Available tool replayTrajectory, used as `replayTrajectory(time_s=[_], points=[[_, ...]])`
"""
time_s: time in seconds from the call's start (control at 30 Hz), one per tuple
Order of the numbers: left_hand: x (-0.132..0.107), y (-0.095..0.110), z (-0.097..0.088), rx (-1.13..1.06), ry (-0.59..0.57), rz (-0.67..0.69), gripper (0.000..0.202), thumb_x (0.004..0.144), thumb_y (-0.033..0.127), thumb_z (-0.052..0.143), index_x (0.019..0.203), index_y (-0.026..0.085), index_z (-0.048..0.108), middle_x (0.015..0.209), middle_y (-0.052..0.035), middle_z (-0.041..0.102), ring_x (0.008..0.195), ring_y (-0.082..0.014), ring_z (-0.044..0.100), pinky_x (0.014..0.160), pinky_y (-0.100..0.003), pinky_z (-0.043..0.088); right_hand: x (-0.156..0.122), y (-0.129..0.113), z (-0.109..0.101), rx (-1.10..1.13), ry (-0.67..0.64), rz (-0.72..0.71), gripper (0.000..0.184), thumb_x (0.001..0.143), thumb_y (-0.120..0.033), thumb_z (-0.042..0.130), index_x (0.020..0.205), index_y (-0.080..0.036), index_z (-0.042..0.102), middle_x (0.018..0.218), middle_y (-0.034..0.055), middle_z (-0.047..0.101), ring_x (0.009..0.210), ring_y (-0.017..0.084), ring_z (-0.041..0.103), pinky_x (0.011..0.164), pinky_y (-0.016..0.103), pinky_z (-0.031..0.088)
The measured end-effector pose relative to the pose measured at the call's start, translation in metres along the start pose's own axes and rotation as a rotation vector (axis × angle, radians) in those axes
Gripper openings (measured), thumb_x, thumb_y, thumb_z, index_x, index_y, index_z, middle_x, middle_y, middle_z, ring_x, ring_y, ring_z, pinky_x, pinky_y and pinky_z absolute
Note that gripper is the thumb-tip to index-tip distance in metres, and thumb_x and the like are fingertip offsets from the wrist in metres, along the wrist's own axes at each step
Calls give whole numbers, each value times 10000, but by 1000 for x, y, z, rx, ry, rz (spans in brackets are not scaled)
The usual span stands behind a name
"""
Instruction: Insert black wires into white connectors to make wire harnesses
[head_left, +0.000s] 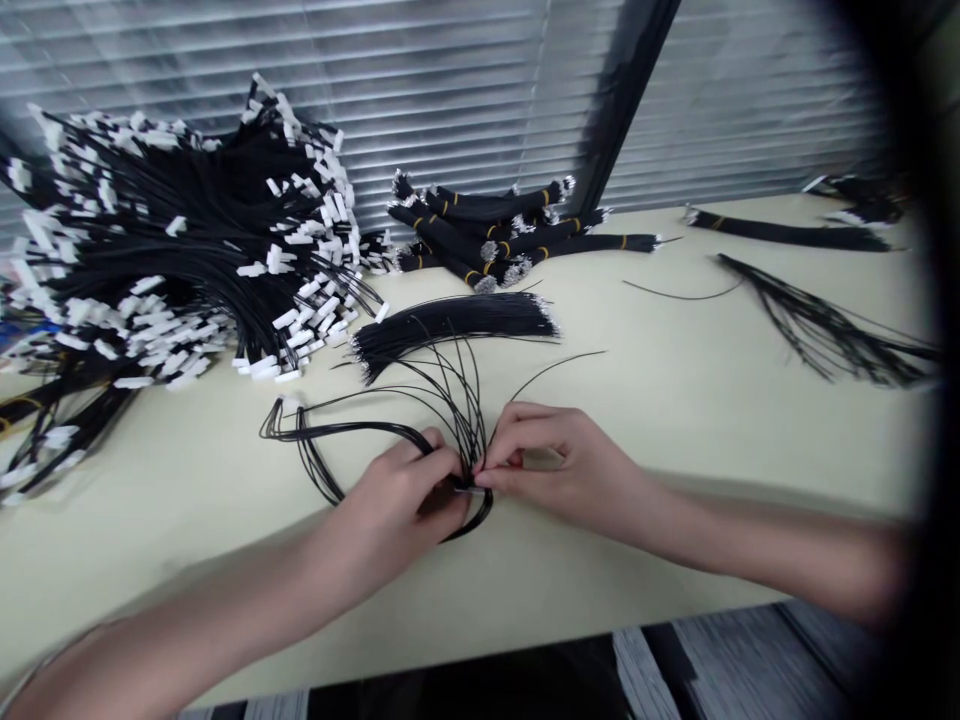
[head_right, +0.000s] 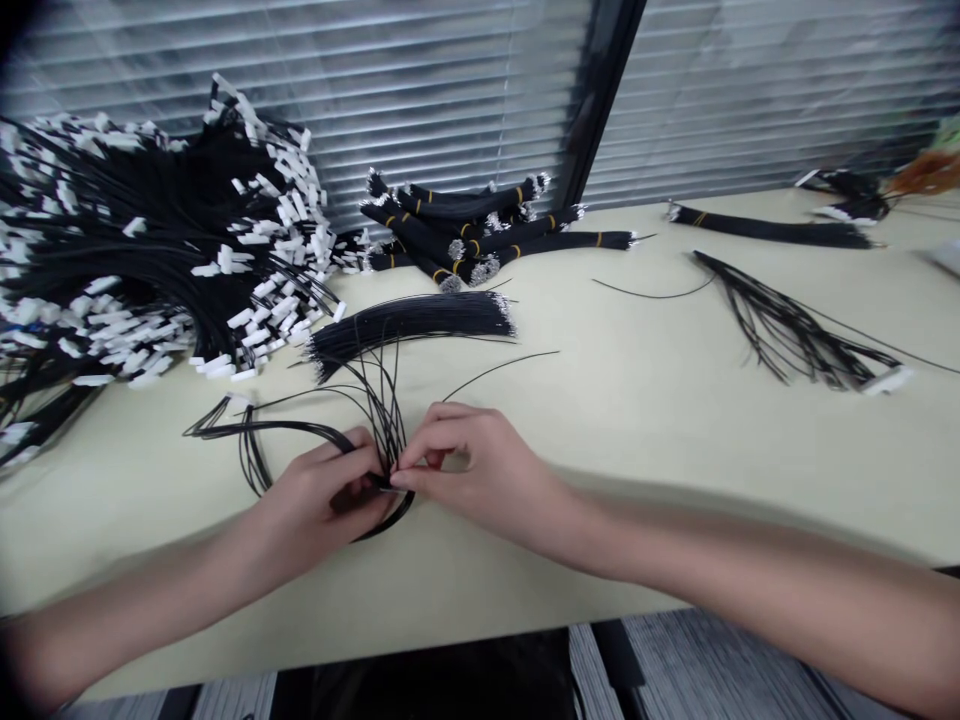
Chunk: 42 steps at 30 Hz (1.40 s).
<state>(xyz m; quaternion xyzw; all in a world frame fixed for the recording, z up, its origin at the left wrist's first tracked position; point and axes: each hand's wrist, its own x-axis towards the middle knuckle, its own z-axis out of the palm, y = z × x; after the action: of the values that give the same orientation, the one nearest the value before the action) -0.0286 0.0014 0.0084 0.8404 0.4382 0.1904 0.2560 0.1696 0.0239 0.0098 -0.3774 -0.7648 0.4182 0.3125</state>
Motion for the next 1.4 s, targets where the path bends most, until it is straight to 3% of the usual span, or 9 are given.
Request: replayTrajectory(time_s=[0.5, 0.83, 1.1, 1.4], points=[[0, -5, 3, -5, 30, 41, 125, 844, 119, 527, 748, 183, 477, 769, 16, 449, 653, -107, 442, 548, -225, 344, 0, 3, 0, -69, 10, -77, 67, 803, -200, 658, 738, -184, 654, 727, -12, 551, 712, 118, 525, 644, 251, 419], [0, -3, 2, -22, 11, 23, 114, 839, 108, 533, 772, 187, 485, 772, 27, 431, 653, -100, 424, 561, -214, 337, 0, 8, -1, -157, 34, -311, 65, 834, -155, 624, 820, -155, 688, 756, 25, 569, 763, 134, 495, 682, 260, 416], [0, -5, 3, -28, 24, 42, 116, 843, 105, 536, 781, 189, 485, 779, 25, 435, 663, -103, 425, 575, -220, 336, -1, 10, -1, -149, 16, -299, 54, 834, -189, 634, 826, -170, 684, 756, 19, 568, 757, 131, 498, 679, 254, 418], [1, -4, 4, -29, 24, 25, 130, 844, 123, 538, 751, 189, 476, 768, 26, 441, 656, -104, 431, 564, -219, 336, 5, 12, 2, -231, -27, -426, 95, 858, -164, 593, 800, -133, 662, 706, 16, 535, 706, 122, 471, 684, 256, 407]])
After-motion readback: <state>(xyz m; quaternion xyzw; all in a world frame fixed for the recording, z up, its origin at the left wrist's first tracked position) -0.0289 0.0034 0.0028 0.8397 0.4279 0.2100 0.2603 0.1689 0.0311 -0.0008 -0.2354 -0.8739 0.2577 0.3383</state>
